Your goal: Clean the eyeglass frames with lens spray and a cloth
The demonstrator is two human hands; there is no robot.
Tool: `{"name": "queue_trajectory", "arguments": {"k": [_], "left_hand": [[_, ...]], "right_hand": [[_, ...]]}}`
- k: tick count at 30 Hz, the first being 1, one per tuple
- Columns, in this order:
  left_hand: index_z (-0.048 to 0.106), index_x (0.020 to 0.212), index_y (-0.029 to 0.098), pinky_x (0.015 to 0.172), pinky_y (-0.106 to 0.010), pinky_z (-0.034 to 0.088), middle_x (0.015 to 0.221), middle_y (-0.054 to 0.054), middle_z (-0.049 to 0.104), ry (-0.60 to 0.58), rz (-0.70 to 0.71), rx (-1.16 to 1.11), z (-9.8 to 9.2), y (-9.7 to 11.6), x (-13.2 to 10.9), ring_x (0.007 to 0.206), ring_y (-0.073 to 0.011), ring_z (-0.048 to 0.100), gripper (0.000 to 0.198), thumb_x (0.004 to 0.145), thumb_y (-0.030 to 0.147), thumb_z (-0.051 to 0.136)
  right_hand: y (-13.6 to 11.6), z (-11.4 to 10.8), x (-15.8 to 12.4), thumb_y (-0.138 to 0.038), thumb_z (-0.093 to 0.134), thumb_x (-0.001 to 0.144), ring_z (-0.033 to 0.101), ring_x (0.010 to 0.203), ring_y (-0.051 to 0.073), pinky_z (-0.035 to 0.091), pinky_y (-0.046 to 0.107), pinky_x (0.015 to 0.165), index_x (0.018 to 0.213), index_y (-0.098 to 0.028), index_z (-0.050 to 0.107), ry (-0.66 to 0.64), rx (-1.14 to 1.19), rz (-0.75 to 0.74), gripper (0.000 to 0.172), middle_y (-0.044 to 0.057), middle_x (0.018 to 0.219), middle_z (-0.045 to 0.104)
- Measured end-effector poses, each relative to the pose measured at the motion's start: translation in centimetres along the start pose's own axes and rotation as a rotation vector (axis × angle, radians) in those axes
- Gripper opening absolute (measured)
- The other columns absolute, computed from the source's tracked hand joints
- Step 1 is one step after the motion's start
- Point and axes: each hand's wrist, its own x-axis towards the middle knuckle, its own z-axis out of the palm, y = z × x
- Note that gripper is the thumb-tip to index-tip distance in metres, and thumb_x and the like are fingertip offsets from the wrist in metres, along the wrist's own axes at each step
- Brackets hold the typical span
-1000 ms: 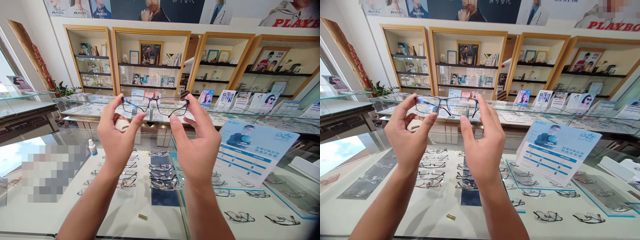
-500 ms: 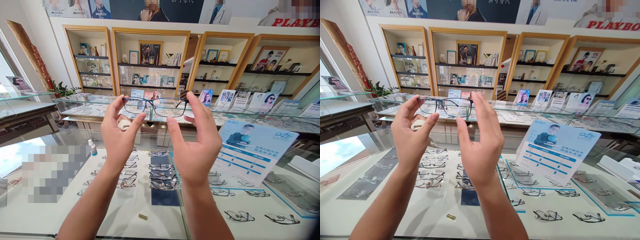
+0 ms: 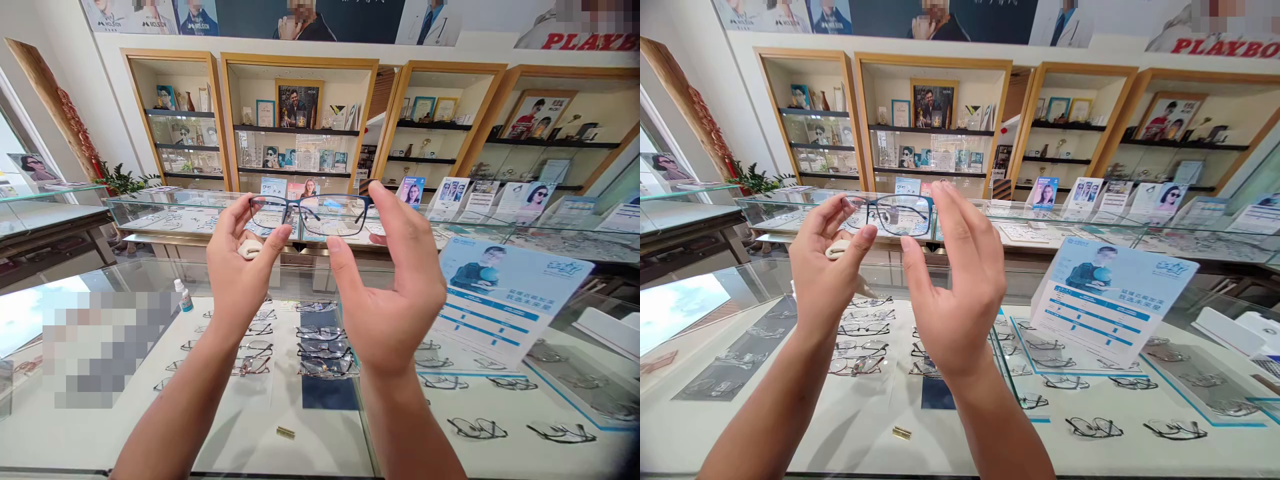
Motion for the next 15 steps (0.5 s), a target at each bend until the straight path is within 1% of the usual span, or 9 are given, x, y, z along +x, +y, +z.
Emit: {"name": "queue_trajectory", "arguments": {"k": [3, 8, 12, 15], "left_hand": [[0.068, 0.143, 0.024, 0.106, -0.044, 0.066, 0.144, -0.016, 0.073, -0.035, -0.038, -0.029, 0.01, 0.03, 0.04, 0.143, -0.0359, 0.068, 0.065, 0.092, 0.059, 0.087], [0.069, 0.139, 0.024, 0.103, -0.043, 0.067, 0.142, -0.015, 0.075, -0.068, -0.04, -0.043, -0.01, -0.05, 0.19, 0.139, -0.0342, 0.071, 0.061, 0.092, 0.059, 0.087], [0.069, 0.135, 0.024, 0.102, -0.042, 0.066, 0.138, -0.014, 0.075, -0.023, 0.008, -0.034, 0.14, -0.11, 0.18, 0.136, -0.032, 0.071, 0.059, 0.091, 0.058, 0.088], [0.066, 0.135, 0.024, 0.1, -0.042, 0.066, 0.138, -0.014, 0.073, 0.068, 0.057, -0.028, 0.35, -0.1, 0.02, 0.135, -0.0313, 0.069, 0.064, 0.089, 0.061, 0.09]], "right_hand": [[0.0, 0.08, 0.02, -0.025, 0.062, 0.105, 0.06, 0.153, 0.038, 0.06, 0.068, 0.12, 0.161, -0.033, 0.06, 0.036, 0.027, -0.048, 0.056, 0.008, 0.154, 0.07], [-0.3, -0.13, 0.03, -0.026, 0.062, 0.105, 0.059, 0.154, 0.04, 0.059, 0.071, 0.119, 0.163, -0.035, 0.057, 0.023, 0.023, -0.042, 0.059, 0.008, 0.155, 0.069], [-0.37, -0.19, 0.03, -0.028, 0.063, 0.106, 0.056, 0.156, 0.04, 0.057, 0.073, 0.12, 0.16, -0.038, 0.06, 0.012, 0.095, 0.023, 0.055, 0.007, 0.156, 0.068], [-0.03, -0.02, 0.01, -0.033, 0.063, 0.107, 0.057, 0.155, 0.04, 0.06, 0.072, 0.117, 0.161, -0.038, 0.06, -0.026, 0.179, 0.126, 0.054, 0.007, 0.159, 0.066]]}}
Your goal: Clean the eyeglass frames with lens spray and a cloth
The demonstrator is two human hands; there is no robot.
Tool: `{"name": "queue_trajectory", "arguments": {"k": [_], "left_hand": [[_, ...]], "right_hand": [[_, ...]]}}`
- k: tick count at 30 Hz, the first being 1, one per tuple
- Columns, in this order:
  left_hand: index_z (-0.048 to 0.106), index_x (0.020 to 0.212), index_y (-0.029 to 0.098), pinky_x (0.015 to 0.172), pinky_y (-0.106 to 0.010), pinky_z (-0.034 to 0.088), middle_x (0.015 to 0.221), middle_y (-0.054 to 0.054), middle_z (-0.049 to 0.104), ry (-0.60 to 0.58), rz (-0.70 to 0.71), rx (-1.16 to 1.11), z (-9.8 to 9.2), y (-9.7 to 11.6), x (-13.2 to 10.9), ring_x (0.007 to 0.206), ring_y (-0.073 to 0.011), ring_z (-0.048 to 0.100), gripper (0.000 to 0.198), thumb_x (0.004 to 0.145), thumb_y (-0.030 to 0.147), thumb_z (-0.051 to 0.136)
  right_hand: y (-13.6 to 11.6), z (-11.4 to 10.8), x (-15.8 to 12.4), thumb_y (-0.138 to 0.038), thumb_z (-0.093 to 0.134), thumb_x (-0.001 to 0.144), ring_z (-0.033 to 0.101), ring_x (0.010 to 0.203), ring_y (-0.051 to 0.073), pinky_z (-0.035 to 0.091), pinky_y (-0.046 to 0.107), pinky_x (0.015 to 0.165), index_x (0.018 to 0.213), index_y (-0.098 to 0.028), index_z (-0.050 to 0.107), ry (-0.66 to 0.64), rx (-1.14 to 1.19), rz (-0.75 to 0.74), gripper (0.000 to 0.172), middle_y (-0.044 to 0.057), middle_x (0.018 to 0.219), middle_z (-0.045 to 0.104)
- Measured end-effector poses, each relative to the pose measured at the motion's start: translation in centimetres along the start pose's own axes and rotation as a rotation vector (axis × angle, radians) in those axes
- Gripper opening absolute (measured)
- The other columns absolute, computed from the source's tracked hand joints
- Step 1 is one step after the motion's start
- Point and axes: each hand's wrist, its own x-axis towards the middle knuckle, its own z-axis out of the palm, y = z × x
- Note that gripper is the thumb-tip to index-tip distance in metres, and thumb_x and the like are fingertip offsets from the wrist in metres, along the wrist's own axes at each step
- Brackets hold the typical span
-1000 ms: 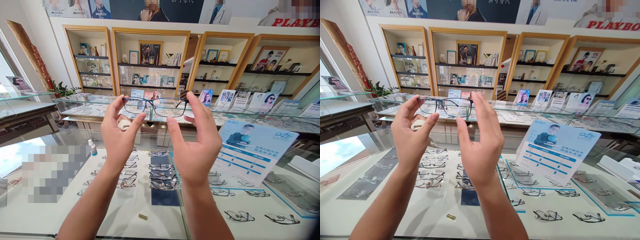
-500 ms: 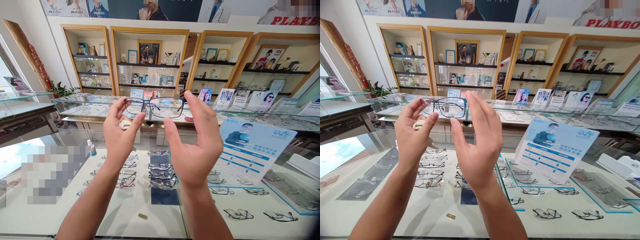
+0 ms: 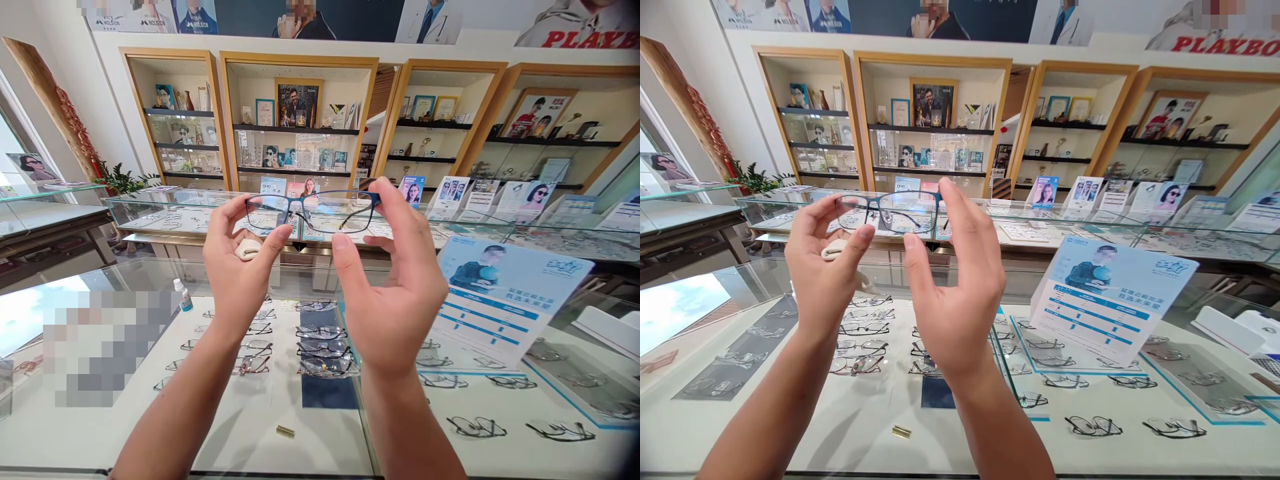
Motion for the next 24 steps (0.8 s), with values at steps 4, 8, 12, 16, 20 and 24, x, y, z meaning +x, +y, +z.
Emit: {"name": "queue_trajectory", "arguments": {"k": [4, 8, 12, 16, 20, 24], "left_hand": [[0.064, 0.137, 0.027, 0.097, -0.043, 0.066, 0.14, -0.013, 0.066, 0.112, 0.063, 0.009, 0.0, 0.2, -0.3, 0.137, -0.0322, 0.065, 0.069, 0.084, 0.06, 0.094], [0.064, 0.138, 0.03, 0.095, -0.043, 0.066, 0.142, -0.012, 0.063, 0.161, 0.119, 0.028, -0.2, 0.6, -0.5, 0.141, -0.0329, 0.062, 0.067, 0.084, 0.053, 0.097], [0.064, 0.138, 0.03, 0.092, -0.042, 0.065, 0.144, -0.012, 0.063, 0.189, 0.167, 0.058, -0.2, 0.9, -0.7, 0.139, -0.0328, 0.063, 0.067, 0.083, 0.049, 0.098], [0.065, 0.138, 0.031, 0.092, -0.043, 0.065, 0.144, -0.012, 0.064, 0.206, 0.197, 0.092, -0.3, 0.8, -0.8, 0.137, -0.0327, 0.064, 0.069, 0.081, 0.047, 0.1], [0.062, 0.142, 0.03, 0.093, -0.046, 0.066, 0.147, -0.013, 0.061, 0.185, 0.193, 0.08, -0.3, 0.7, -0.8, 0.142, -0.0354, 0.061, 0.077, 0.078, 0.051, 0.1], [0.063, 0.139, 0.027, 0.096, -0.048, 0.066, 0.144, -0.014, 0.062, 0.225, 0.219, 0.112, -0.2, 1.0, -0.8, 0.14, -0.0357, 0.062, 0.077, 0.077, 0.052, 0.101]], "right_hand": [[0.9, 0.2, 0.1, -0.037, 0.062, 0.108, 0.061, 0.151, 0.04, 0.066, 0.067, 0.109, 0.164, -0.037, 0.056, -0.077, 0.079, 0.101, 0.056, 0.009, 0.162, 0.064], [1.4, 0.4, 0.1, -0.039, 0.062, 0.108, 0.065, 0.146, 0.039, 0.068, 0.063, 0.105, 0.166, -0.034, 0.054, -0.127, 0.086, 0.138, 0.058, 0.011, 0.159, 0.067], [1.7, 0.5, 0.0, -0.042, 0.063, 0.108, 0.066, 0.145, 0.038, 0.067, 0.061, 0.106, 0.167, -0.035, 0.053, -0.156, 0.092, 0.183, 0.06, 0.012, 0.16, 0.067], [2.0, 0.7, -0.2, -0.045, 0.063, 0.108, 0.067, 0.143, 0.037, 0.067, 0.059, 0.104, 0.169, -0.033, 0.051, -0.177, 0.082, 0.187, 0.063, 0.013, 0.16, 0.066], [2.1, 1.0, -0.3, -0.047, 0.063, 0.108, 0.068, 0.142, 0.037, 0.067, 0.057, 0.104, 0.169, -0.033, 0.05, -0.187, 0.084, 0.21, 0.064, 0.013, 0.16, 0.067], [2.0, 1.1, -0.2, -0.047, 0.063, 0.107, 0.069, 0.14, 0.035, 0.067, 0.056, 0.105, 0.168, -0.032, 0.051, -0.195, 0.089, 0.229, 0.064, 0.013, 0.159, 0.068]]}}
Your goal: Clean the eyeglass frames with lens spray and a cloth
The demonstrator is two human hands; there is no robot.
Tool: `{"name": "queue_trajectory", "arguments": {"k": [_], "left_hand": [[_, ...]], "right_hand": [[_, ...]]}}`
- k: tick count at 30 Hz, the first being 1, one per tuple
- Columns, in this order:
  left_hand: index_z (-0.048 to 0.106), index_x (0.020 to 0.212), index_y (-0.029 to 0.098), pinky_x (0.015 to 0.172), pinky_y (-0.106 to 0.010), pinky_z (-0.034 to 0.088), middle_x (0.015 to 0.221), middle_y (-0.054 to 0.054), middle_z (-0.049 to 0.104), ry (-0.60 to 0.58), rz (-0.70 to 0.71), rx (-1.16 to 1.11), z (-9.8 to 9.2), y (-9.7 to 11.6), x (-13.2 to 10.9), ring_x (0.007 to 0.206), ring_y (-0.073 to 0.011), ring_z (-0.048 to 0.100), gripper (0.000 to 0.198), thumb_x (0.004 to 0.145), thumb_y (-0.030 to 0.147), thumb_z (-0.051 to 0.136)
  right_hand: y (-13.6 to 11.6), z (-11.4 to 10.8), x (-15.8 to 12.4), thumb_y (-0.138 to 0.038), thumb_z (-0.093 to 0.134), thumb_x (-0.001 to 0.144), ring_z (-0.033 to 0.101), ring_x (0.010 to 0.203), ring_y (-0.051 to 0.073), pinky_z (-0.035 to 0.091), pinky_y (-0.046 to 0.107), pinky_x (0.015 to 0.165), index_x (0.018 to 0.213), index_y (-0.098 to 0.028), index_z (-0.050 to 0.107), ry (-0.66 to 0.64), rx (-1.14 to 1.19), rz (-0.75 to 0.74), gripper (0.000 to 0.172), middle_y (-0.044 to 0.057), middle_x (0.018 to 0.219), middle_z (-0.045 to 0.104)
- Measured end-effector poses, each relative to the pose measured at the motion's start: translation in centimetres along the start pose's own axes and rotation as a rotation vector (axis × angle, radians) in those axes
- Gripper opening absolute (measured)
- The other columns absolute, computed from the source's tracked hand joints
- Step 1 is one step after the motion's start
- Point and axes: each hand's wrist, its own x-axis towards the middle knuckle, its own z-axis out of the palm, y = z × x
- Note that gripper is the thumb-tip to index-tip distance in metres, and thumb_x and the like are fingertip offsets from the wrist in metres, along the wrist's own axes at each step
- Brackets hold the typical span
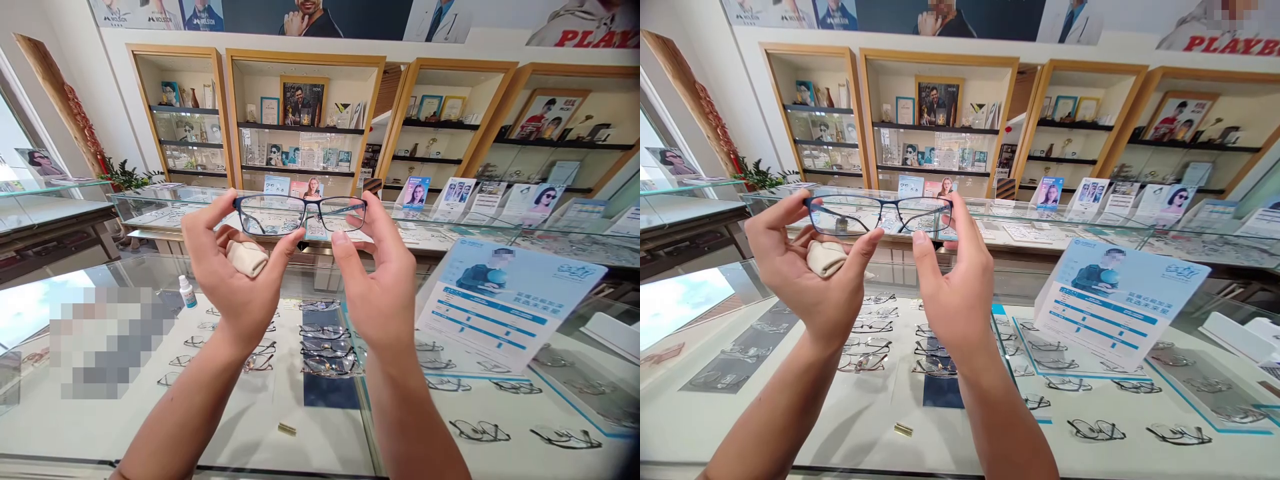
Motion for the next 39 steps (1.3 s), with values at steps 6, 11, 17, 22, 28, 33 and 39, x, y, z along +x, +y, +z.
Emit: {"name": "queue_trajectory", "arguments": {"k": [6, 11, 17, 22, 28, 33, 39], "left_hand": [[0.061, 0.141, 0.031, 0.103, -0.049, 0.064, 0.15, -0.013, 0.06, -0.041, -0.073, -0.033, 0.0, 0.0, -0.2, 0.146, -0.0351, 0.058, 0.073, 0.081, 0.05, 0.099], [0.061, 0.142, 0.033, 0.106, -0.05, 0.063, 0.151, -0.012, 0.06, -0.086, -0.157, -0.075, -0.1, 0.1, -0.2, 0.15, -0.0354, 0.055, 0.071, 0.084, 0.052, 0.096], [0.065, 0.134, 0.031, 0.097, -0.046, 0.063, 0.13, -0.01, 0.067, -0.036, -0.064, 0.034, 0.1, 0.5, 0.0, 0.131, -0.0317, 0.066, 0.062, 0.085, 0.054, 0.095], [0.066, 0.134, 0.031, 0.1, -0.047, 0.062, 0.134, -0.01, 0.065, -0.032, -0.053, 0.0, 0.0, 0.4, 0.0, 0.132, -0.0319, 0.065, 0.063, 0.084, 0.052, 0.096], [0.063, 0.14, 0.03, 0.106, -0.051, 0.061, 0.143, -0.012, 0.062, -0.045, -0.055, -0.018, -0.1, 0.2, -0.4, 0.142, -0.0354, 0.06, 0.072, 0.08, 0.053, 0.099], [0.064, 0.139, 0.031, 0.105, -0.052, 0.062, 0.139, -0.011, 0.065, -0.033, -0.042, 0.052, 0.0, 0.2, -0.3, 0.137, -0.0348, 0.063, 0.073, 0.08, 0.058, 0.097], [0.064, 0.14, 0.029, 0.102, -0.046, 0.062, 0.139, -0.012, 0.067, -0.131, -0.137, -0.05, 0.3, -1.0, 0.2, 0.14, -0.0339, 0.063, 0.069, 0.085, 0.057, 0.094]], "right_hand": [[-0.1, 0.0, 0.0, -0.046, 0.064, 0.107, 0.068, 0.138, 0.034, 0.066, 0.054, 0.103, 0.166, -0.032, 0.052, 0.016, -0.005, -0.024, 0.062, 0.013, 0.157, 0.068], [-0.2, 0.1, 0.1, -0.044, 0.066, 0.105, 0.068, 0.134, 0.032, 0.066, 0.054, 0.102, 0.16, -0.032, 0.056, 0.054, 0.005, -0.033, 0.057, 0.013, 0.152, 0.069], [-0.3, 0.0, 0.1, -0.044, 0.067, 0.104, 0.068, 0.131, 0.031, 0.064, 0.055, 0.105, 0.155, -0.032, 0.059, 0.057, 0.002, -0.022, 0.053, 0.012, 0.149, 0.07], [-0.4, 0.0, 0.1, -0.044, 0.066, 0.105, 0.068, 0.13, 0.03, 0.062, 0.055, 0.106, 0.153, -0.032, 0.059, 0.046, -0.012, -0.012, 0.05, 0.012, 0.147, 0.07], [-0.4, 0.2, 0.1, -0.044, 0.065, 0.105, 0.068, 0.127, 0.03, 0.062, 0.055, 0.106, 0.15, -0.029, 0.06, 0.028, -0.009, 0.023, 0.048, 0.013, 0.147, 0.069], [0.0, 0.3, 0.1, -0.046, 0.064, 0.106, 0.068, 0.129, 0.03, 0.063, 0.054, 0.106, 0.152, -0.031, 0.057, 0.023, -0.015, -0.019, 0.049, 0.012, 0.147, 0.069], [-0.4, 0.6, 0.1, -0.042, 0.068, 0.104, 0.064, 0.14, 0.036, 0.06, 0.065, 0.113, 0.157, -0.034, 0.055, 0.155, -0.07, -0.136, 0.055, 0.013, 0.151, 0.065]]}}
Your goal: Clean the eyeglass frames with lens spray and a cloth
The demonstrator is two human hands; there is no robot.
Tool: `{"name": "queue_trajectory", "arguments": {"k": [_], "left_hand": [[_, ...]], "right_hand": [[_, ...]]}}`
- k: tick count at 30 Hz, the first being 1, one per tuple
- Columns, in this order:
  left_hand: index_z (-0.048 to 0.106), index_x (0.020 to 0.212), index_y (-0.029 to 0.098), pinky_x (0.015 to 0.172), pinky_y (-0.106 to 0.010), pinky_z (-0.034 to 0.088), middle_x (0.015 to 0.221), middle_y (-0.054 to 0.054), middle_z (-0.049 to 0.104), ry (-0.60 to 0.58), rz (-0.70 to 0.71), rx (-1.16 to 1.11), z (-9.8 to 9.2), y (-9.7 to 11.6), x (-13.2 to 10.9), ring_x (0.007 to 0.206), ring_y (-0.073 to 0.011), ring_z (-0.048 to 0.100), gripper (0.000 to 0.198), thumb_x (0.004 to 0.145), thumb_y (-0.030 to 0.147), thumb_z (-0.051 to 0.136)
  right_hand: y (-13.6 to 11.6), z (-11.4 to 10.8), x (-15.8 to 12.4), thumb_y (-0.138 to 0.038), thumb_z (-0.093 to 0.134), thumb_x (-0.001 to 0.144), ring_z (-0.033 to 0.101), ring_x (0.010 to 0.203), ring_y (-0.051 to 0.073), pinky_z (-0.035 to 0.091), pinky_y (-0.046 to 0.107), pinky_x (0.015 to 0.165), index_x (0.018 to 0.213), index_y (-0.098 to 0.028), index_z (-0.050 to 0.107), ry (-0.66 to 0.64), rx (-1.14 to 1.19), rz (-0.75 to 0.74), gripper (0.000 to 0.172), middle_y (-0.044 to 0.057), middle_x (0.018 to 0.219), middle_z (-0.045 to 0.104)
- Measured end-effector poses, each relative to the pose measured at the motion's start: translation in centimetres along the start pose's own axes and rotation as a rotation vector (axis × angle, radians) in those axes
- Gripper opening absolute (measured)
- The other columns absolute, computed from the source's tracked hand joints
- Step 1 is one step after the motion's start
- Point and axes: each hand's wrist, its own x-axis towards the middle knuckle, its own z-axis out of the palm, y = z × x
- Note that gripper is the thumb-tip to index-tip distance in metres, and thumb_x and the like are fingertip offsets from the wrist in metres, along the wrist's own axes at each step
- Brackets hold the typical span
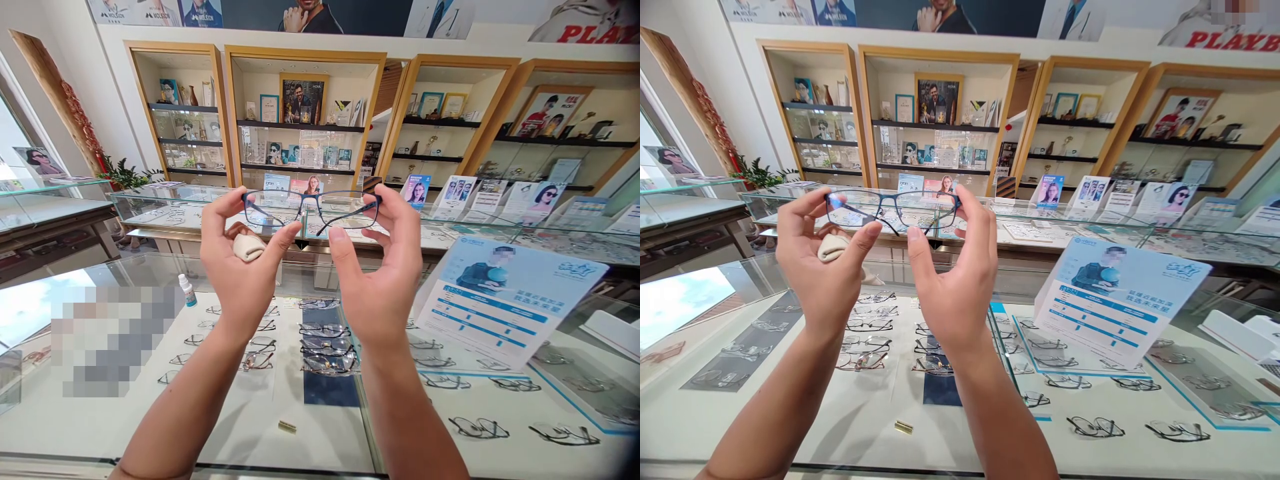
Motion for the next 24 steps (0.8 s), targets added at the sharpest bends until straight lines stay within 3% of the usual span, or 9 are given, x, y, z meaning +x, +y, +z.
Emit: {"name": "queue_trajectory", "arguments": {"k": [6, 13, 20, 24], "left_hand": [[0.065, 0.141, 0.026, 0.1, -0.038, 0.063, 0.143, -0.013, 0.068, -0.055, -0.039, -0.024, 0.5, -0.9, 0.1, 0.14, -0.0318, 0.066, 0.065, 0.089, 0.056, 0.091], [0.061, 0.148, 0.03, 0.099, -0.039, 0.065, 0.146, -0.013, 0.067, -0.068, -0.003, -0.014, 0.8, -1.3, -0.1, 0.144, -0.0332, 0.065, 0.066, 0.094, 0.058, 0.086], [0.054, 0.154, 0.031, 0.092, -0.038, 0.065, 0.157, -0.016, 0.061, 0.07, 0.105, 0.037, 1.7, -2.0, -0.5, 0.148, -0.0351, 0.061, 0.077, 0.091, 0.058, 0.089], [0.054, 0.154, 0.032, 0.094, -0.042, 0.066, 0.159, -0.015, 0.061, 0.111, 0.121, 0.081, 1.6, -1.6, -0.7, 0.144, -0.0346, 0.065, 0.075, 0.092, 0.055, 0.089]], "right_hand": [[-0.4, 0.2, 0.0, -0.038, 0.07, 0.103, 0.061, 0.148, 0.04, 0.059, 0.071, 0.115, 0.159, -0.037, 0.055, 0.082, -0.081, -0.091, 0.058, 0.012, 0.153, 0.064], [-0.7, 0.2, 0.0, -0.039, 0.071, 0.102, 0.05, 0.159, 0.043, 0.052, 0.077, 0.122, 0.16, -0.038, 0.055, 0.053, 0.015, -0.029, 0.06, 0.011, 0.161, 0.06], [-0.1, 0.1, -0.3, -0.038, 0.055, 0.11, 0.052, 0.161, 0.038, 0.06, 0.067, 0.117, 0.172, -0.036, 0.042, -0.074, 0.074, 0.024, 0.064, 0.01, 0.173, 0.053], [0.3, -0.1, -0.2, -0.041, 0.055, 0.111, 0.052, 0.162, 0.037, 0.06, 0.063, 0.117, 0.173, -0.035, 0.042, -0.102, 0.109, 0.051, 0.064, 0.01, 0.176, 0.052]]}}
